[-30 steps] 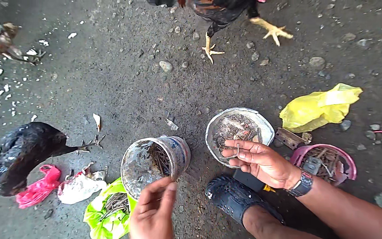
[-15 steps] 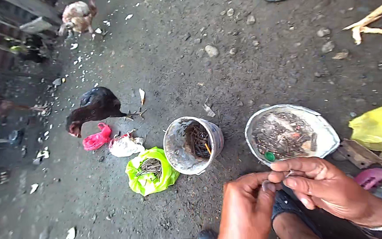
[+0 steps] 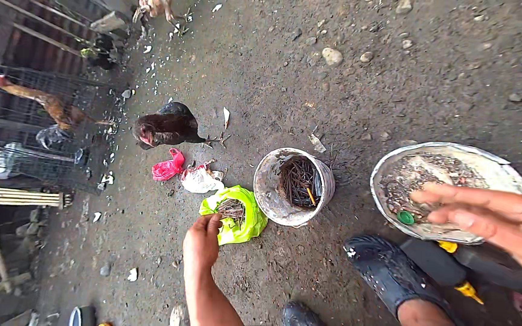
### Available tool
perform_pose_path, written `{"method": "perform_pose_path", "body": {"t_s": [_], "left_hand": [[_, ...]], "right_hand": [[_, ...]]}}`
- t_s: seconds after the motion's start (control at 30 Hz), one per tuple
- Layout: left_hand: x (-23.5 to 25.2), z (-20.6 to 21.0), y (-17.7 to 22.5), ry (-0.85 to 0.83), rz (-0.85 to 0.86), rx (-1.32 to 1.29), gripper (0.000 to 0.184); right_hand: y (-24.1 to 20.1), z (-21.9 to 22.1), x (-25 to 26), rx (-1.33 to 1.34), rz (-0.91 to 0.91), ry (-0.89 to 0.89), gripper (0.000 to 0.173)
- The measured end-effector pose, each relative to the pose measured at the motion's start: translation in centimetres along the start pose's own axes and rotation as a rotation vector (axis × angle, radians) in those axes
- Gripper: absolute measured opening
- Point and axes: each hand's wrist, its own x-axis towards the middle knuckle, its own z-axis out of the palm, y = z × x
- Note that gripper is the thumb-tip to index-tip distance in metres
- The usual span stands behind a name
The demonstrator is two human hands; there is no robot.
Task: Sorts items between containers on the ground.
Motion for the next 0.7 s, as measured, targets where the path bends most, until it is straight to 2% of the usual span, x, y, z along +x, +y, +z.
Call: {"method": "perform_pose_path", "body": {"t_s": [0.07,0.13,0.23,0.3,0.4,0.47,0.53,0.63,0.7], "left_hand": [[1.4,0.9,-2.7,0.029,-0.11,0.064,0.03],[1.2,1.5,-2.8,0.101,-0.109,0.036,0.032],[-0.9,1.3,0.5,0.278,-0.002,-0.152,0.029],[-2.5,0.1,3.7,0.307,0.183,-0.335,0.03],[-5.1,0.2,10.0,0.123,0.581,-0.688,0.022],[-7.6,1.7,14.3,-0.176,0.782,-0.755,0.024],[-10.1,6.1,18.5,-0.379,0.842,-0.66,0.024],[-11.5,17.0,22.3,-0.363,0.827,-0.37,0.019],[-11.3,22.4,24.1,-0.372,0.8,-0.214,0.021]], "right_hand": [[0.0,-1.8,-0.2,-0.069,0.101,0.119,0.04],[-0.3,-2.9,-0.5,-0.079,0.179,0.243,0.039],[0.3,-4.5,-1.3,-0.127,0.168,0.37,0.035],[1.8,-5.8,-1.7,-0.25,0.104,0.398,0.036],[1.9,-7.2,-2.2,-0.563,0.145,0.483,0.031],[3.0,-7.9,-2.1,-0.733,0.185,0.48,0.028],[4.2,-7.8,-1.6,-0.865,0.209,0.432,0.027],[5.7,-6.6,-0.6,-1.049,0.312,0.281,0.027],[6.6,-5.9,0.5,-1.177,0.386,0.158,0.026]]}}
